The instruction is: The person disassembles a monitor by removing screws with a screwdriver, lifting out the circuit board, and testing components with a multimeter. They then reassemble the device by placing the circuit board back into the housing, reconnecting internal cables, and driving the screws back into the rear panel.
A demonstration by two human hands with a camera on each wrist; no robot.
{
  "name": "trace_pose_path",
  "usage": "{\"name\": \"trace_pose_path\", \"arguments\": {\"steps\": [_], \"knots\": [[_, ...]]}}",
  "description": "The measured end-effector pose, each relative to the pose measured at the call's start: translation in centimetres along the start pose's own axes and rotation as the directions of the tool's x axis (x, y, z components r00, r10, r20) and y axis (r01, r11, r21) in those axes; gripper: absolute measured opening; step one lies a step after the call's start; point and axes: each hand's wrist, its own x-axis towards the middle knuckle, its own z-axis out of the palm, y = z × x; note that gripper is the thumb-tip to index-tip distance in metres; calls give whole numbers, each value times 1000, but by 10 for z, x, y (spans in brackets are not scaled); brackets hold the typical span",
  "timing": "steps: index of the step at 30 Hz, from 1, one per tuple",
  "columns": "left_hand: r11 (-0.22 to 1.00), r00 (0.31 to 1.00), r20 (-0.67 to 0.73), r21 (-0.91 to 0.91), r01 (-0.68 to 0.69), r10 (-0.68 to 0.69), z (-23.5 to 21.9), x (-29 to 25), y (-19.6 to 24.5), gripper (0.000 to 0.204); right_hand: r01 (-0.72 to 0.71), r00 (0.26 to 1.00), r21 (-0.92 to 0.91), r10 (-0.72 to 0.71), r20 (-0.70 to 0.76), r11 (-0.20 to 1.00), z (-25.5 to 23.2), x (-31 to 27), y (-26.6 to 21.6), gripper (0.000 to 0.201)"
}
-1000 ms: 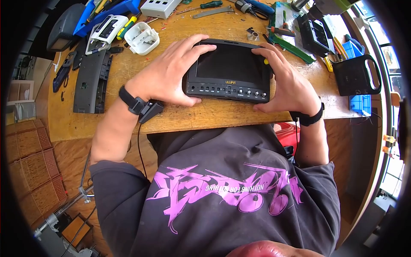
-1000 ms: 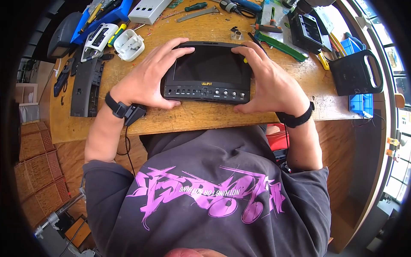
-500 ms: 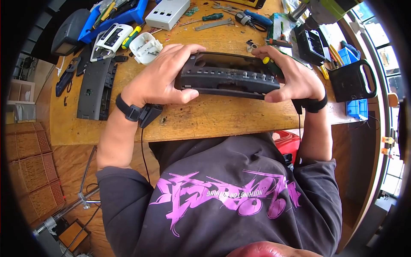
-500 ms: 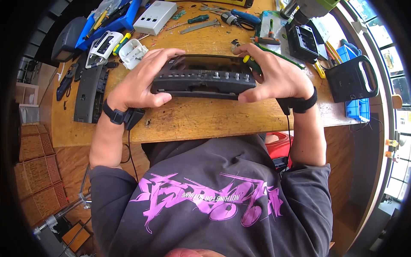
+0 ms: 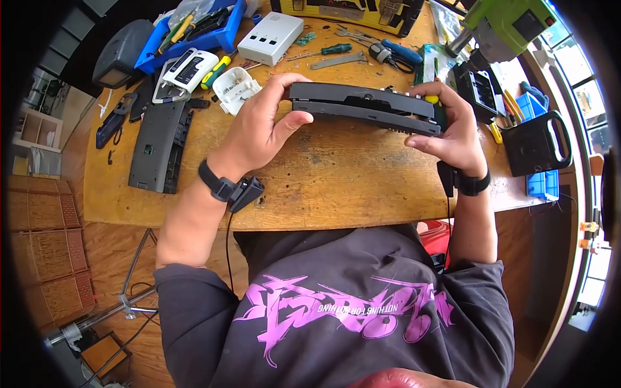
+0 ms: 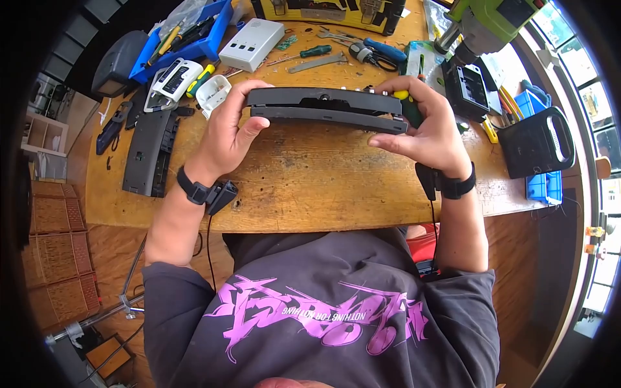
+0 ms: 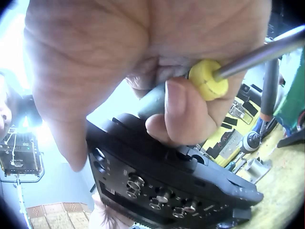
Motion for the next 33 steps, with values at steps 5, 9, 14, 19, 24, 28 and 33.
{"name": "trace_pose_path", "arguments": {"steps": [5, 9, 14, 19, 24, 28, 33], "knots": [[1000, 999, -34, -14, 4, -4, 8, -1, 1, 63, 72, 994, -21, -74, -81, 997, 5, 0, 15, 65], [997, 999, 29, -64, 39, -38, 11, -1, 0, 63, 125, 984, -54, -131, -117, 991, 6, 3, 22, 64], [970, 998, 49, -242, -35, 48, 21, -1, -5, 53, 91, 987, -84, -101, -128, 992, 9, 3, 16, 62], [941, 994, 4, -323, -101, 108, 31, 2, -7, 49, 34, 994, -31, -37, -101, 999, 10, 3, 8, 59], [922, 994, -26, -372, -108, 106, 34, -1, -10, 48, 115, 990, -172, -127, -62, 978, 9, 4, 2, 55], [917, 997, -31, -391, -80, 74, 34, -2, -8, 47, -2, 998, -222, -13, -65, 975, 11, 0, -20, 53], [895, 998, -13, -444, -55, 55, 33, -3, -8, 46, 31, 997, -285, -49, -56, 958, 12, -4, -24, 54]]}}
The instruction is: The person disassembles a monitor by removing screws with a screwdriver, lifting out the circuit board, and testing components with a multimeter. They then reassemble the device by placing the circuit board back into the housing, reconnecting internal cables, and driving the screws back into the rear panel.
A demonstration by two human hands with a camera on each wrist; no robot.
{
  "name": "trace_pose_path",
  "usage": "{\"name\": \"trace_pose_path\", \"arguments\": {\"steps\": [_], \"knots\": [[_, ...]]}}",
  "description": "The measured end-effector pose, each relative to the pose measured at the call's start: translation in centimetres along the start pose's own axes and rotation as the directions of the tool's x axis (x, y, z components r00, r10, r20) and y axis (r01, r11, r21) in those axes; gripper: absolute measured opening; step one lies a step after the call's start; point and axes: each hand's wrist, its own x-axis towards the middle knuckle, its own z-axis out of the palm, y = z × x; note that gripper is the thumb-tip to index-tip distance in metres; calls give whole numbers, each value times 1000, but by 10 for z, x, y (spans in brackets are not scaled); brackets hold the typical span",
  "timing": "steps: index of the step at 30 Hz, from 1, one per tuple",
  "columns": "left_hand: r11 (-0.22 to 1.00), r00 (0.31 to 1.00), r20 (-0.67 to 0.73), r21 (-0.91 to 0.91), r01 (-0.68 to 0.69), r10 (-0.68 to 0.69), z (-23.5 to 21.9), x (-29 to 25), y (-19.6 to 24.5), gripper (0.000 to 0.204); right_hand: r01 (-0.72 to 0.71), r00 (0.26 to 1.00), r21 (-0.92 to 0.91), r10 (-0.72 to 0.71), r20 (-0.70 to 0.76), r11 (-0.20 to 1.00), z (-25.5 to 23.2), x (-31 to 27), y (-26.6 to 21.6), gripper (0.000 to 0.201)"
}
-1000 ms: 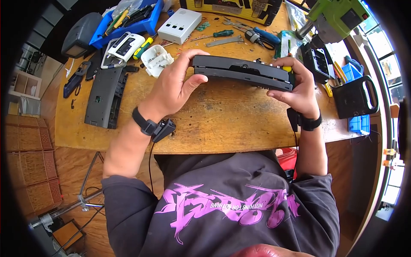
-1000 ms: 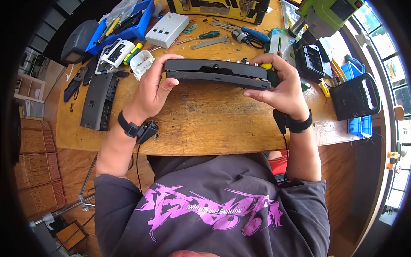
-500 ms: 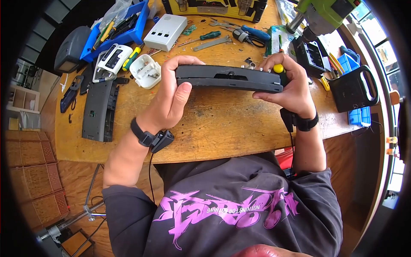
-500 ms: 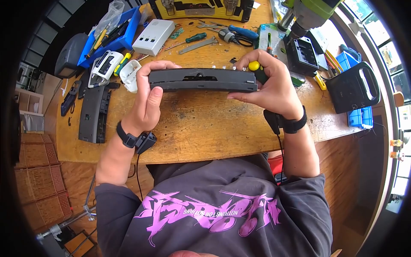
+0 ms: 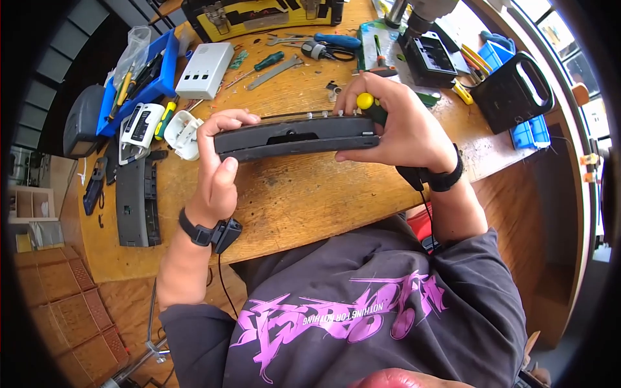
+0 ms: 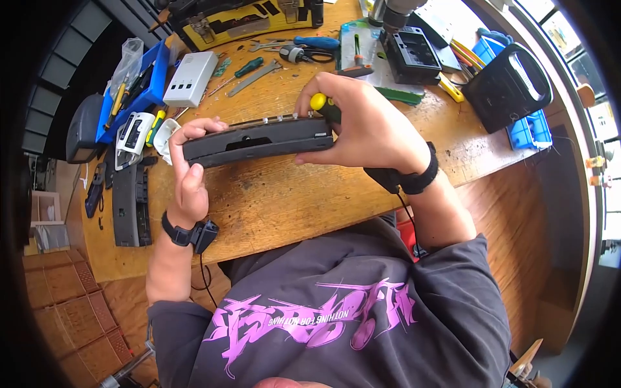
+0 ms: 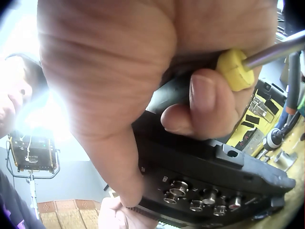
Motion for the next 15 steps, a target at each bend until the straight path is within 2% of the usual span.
{"name": "trace_pose_path", "arguments": {"steps": [4, 6, 7, 8, 10, 11, 12, 14, 15], "knots": [[999, 998, 49, -7, 35, -35, -11, -1, 10, 49, 81, 997, -10, -81, 14, 997, 4, -8, 0, 49], [981, 956, 295, 189, -43, -15, -26, 3, 15, 54, 118, 993, -16, -118, 14, 993, 8, -13, 1, 46], [974, 929, 369, 221, -54, -32, -33, 4, 15, 68, 169, 986, -26, -169, 11, 985, 13, -17, 4, 43], [975, 926, 376, 217, -49, -37, -30, 7, 23, 68, 220, 976, -36, -220, 7, 975, 17, -21, 6, 39], [948, 895, 414, 318, 28, -165, -19, 18, 42, 89, 212, 977, -22, -212, 16, 977, 22, -29, 9, 35], [913, 856, 442, 401, 77, -267, -21, 16, 42, 113, 218, 976, -59, -216, 39, 974, 22, -32, 10, 36], [912, 854, 446, 403, 75, -267, -19, 16, 43, 113, 225, 973, -95, -220, 63, 970, 21, -35, 10, 38], [802, 839, 441, 597, -10, -318, -10, 16, 45, 128, 225, 973, -124, -216, 86, 966, 19, -39, 9, 40], [792, 833, 437, 611, 0, -338, -9, 16, 44, 138, 223, 972, -147, -208, 108, 964, 18, -40, 10, 41]]}}
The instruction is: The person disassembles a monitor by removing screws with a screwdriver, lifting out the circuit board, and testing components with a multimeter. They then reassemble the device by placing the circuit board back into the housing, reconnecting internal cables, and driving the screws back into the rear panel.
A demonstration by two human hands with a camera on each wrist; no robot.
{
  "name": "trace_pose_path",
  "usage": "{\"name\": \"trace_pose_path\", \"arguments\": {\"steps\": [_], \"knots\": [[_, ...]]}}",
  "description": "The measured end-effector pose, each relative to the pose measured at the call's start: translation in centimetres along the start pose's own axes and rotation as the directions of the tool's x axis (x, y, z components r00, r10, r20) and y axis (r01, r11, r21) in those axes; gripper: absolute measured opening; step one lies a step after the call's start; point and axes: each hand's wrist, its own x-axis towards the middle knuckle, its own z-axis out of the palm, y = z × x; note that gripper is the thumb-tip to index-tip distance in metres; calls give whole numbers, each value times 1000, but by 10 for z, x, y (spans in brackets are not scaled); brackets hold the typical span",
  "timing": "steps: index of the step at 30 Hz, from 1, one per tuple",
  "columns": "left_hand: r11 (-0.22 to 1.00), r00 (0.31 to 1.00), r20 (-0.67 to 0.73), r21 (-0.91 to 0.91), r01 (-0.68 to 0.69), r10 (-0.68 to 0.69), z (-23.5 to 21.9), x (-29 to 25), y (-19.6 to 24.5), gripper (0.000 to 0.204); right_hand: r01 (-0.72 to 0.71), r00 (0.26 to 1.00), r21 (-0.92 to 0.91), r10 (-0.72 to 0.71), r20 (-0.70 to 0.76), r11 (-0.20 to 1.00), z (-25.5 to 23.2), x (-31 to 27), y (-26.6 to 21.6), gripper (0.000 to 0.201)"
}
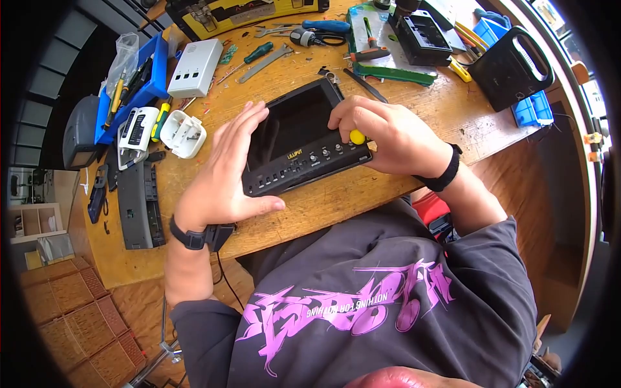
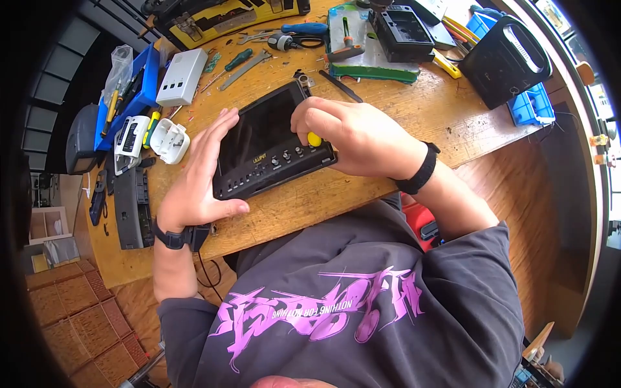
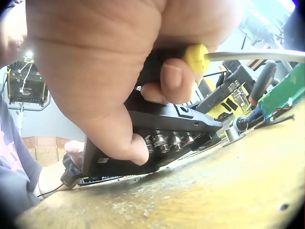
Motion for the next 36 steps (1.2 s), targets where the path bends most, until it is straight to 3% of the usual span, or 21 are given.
{"name": "trace_pose_path", "arguments": {"steps": [5, 7, 8, 10, 11, 12, 13, 14, 15, 17, 18, 19, 21, 22, 23, 27, 29, 34, 36], "knots": [[994, 1000, -8, 108, 25, -25, 4, 14, 11, 145, -12, 1000, 27, 12, 4, 1000, 3, 2, -4, 43], [989, 999, 6, 142, 38, -39, 3, 16, 14, 147, 58, 984, 67, -45, -171, 996, 3, 8, -7, 46], [993, 997, -4, 95, 71, -71, 1, 17, 15, 146, 61, 983, 67, -48, -178, 996, 2, 9, -6, 46], [993, 995, -12, 56, 104, -104, -2, 16, 13, 145, -24, 952, 92, 51, -301, 995, 1, 13, -5, 61], [995, 994, -34, -24, 101, -102, -1, 15, 8, 146, -14, 950, 92, 42, -309, 996, 1, 16, -9, 61], [990, 993, -56, -103, 95, -102, -1, 13, 4, 146, -199, 924, 182, 246, -291, 963, 2, 18, -15, 74], [991, 993, -61, -88, 97, -102, 0, 12, -2, 146, -288, 907, 211, 337, -251, 934, 2, 20, -16, 91], [976, 993, -62, -202, 82, -96, -1, 12, -5, 145, -376, 881, 234, 424, -209, 897, 2, 23, -16, 109], [948, 994, -66, -312, 64, -89, -3, 11, -7, 144, -359, 887, 235, 408, -217, 904, 6, 28, -13, 109], [938, 994, -50, -339, 73, -96, -8, 8, -6, 144, -166, 916, 171, 216, -339, 971, 18, 40, -3, 113], [827, 990, -40, -555, 92, -137, -5, 6, -5, 143, -153, 913, 279, 244, -327, 948, 28, 48, -1, 126], [666, 985, -20, -739, 101, -172, -3, 5, -4, 142, -262, 901, 295, 343, -267, 919, 31, 51, -4, 136], [686, 991, -40, -725, 62, -131, -3, 6, -1, 138, -297, 890, 454, 416, -188, 840, 41, 65, -11, 148], [606, 981, -55, -792, 71, -186, 4, 3, 2, 137, -336, 903, 426, 416, -109, 840, 39, 70, -16, 161], [517, 969, -63, -853, 73, -241, 6, 1, 5, 136, -324, 910, 424, 402, -107, 846, 42, 74, -17, 161], [481, 969, -56, -874, 67, -239, 5, -2, 5, 131, -242, 937, 493, 333, -104, 836, 59, 91, -22, 172], [464, 973, -75, -885, 36, -220, 7, -2, 2, 128, -259, 919, 606, 384, -84, 752, 64, 97, -26, 167], [435, 955, -189, -897, -73, -230, 25, -3, 1, 131, -210, 938, 592, 332, -104, 778, 70, 106, -30, 154], [413, 949, -177, -909, -55, -262, 27, -5, 3, 133, -207, 937, 603, 334, -106, 771, 67, 110, -36, 150]]}}
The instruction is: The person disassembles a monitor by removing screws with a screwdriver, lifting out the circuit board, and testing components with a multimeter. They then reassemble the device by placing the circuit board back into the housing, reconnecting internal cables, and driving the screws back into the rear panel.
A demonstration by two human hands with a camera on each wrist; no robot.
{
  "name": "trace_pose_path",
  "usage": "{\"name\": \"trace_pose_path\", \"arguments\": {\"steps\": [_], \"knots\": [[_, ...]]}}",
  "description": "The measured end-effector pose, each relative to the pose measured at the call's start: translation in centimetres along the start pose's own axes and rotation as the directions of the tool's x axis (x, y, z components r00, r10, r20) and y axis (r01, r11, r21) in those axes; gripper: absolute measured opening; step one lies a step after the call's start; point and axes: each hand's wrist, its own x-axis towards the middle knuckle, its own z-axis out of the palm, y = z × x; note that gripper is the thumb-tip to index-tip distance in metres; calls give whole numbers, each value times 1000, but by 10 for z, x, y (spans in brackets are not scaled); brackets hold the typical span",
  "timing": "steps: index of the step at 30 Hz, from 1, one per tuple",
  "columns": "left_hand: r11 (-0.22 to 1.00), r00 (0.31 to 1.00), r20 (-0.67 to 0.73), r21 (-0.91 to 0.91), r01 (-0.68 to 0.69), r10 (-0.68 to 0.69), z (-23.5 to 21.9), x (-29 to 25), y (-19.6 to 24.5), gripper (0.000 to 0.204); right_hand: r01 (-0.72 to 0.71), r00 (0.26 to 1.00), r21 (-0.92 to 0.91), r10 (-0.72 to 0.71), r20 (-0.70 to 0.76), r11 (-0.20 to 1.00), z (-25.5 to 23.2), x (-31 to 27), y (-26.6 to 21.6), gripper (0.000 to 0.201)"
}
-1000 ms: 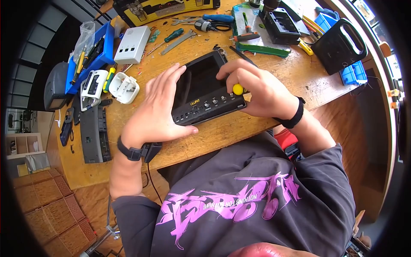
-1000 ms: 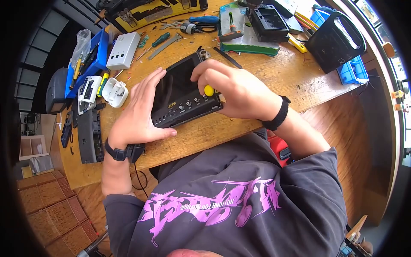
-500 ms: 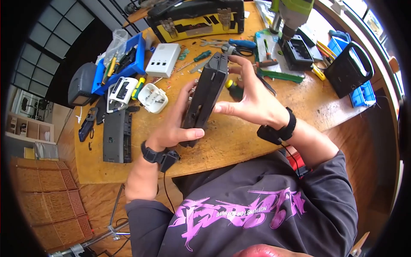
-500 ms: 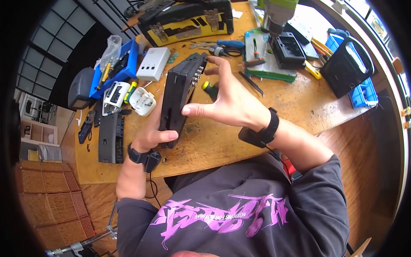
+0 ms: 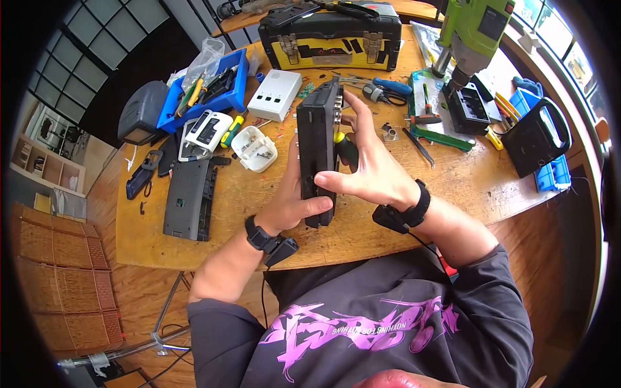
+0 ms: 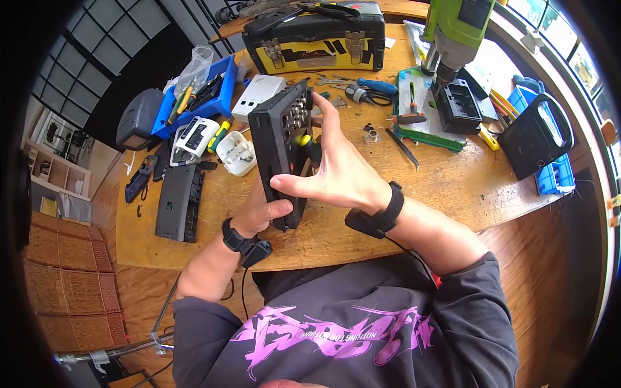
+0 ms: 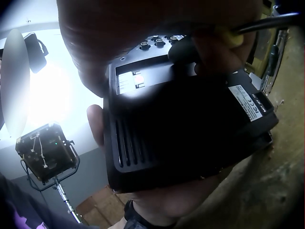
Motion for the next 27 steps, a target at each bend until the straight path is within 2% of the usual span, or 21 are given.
{"name": "trace_pose_path", "arguments": {"steps": [3, 5, 6, 8, 9, 13, 15, 17, 18, 21, 22, 23, 25, 27], "knots": [[1000, 1000, -17, 6, 19, -19, 0, -3, -3, 136, -17, 1000, 11, 18, -9, 1000, 0, -1, -4, 148], [999, 1000, -8, 31, 17, -17, -2, -5, -9, 136, 23, 1000, -5, -23, 7, 1000, -2, -4, -1, 147], [994, 997, -11, 77, -81, 82, -4, -5, -15, 118, 23, 1000, 0, -23, 1, 1000, -3, -5, 1, 147], [992, 999, 9, 120, -43, 42, -10, -10, -15, 125, 219, 974, -155, -224, -15, 963, -6, -5, 5, 149], [989, 1000, 19, 143, -25, 22, -13, -13, -14, 128, 220, 974, -151, -226, -25, 964, -8, -6, 4, 149], [945, 992, 121, 326, -1, -41, -30, -24, -31, 81, 252, 961, -215, -270, -55, 943, -19, -10, 1, 150], [971, 982, 169, 237, 42, -84, -27, -22, -28, 69, 251, 960, -216, -272, -70, 944, -26, -9, 2, 150], [979, 986, 150, 201, 36, -67, -22, -18, -27, 71, 217, 968, -256, -242, -68, 942, -32, -10, 3, 148], [961, 985, 173, 272, -40, -8, -21, -15, -24, 73, 207, 969, -313, -240, -68, 927, -35, -12, 4, 147], [932, 985, 158, 345, -116, 64, -11, -13, -16, 79, 214, 975, -363, -222, 19, 907, -41, -12, 0, 146], [903, 983, 172, 411, -127, 60, -10, -12, -12, 74, 214, 975, -372, -218, 31, 903, -40, -13, 1, 147], [870, 981, 185, 474, -136, 53, -9, -12, -10, 70, 222, 974, -365, -220, 46, 904, -39, -13, 2, 147], [885, 988, 147, 451, -111, 48, -9, -12, -14, 69, 272, 962, -288, -265, 63, 918, -38, -13, 3, 148], [857, 973, 217, 484, -178, 79, -12, -10, -20, 66, 293, 956, -304, -279, 91, 906, -37, -13, 3, 151]]}}
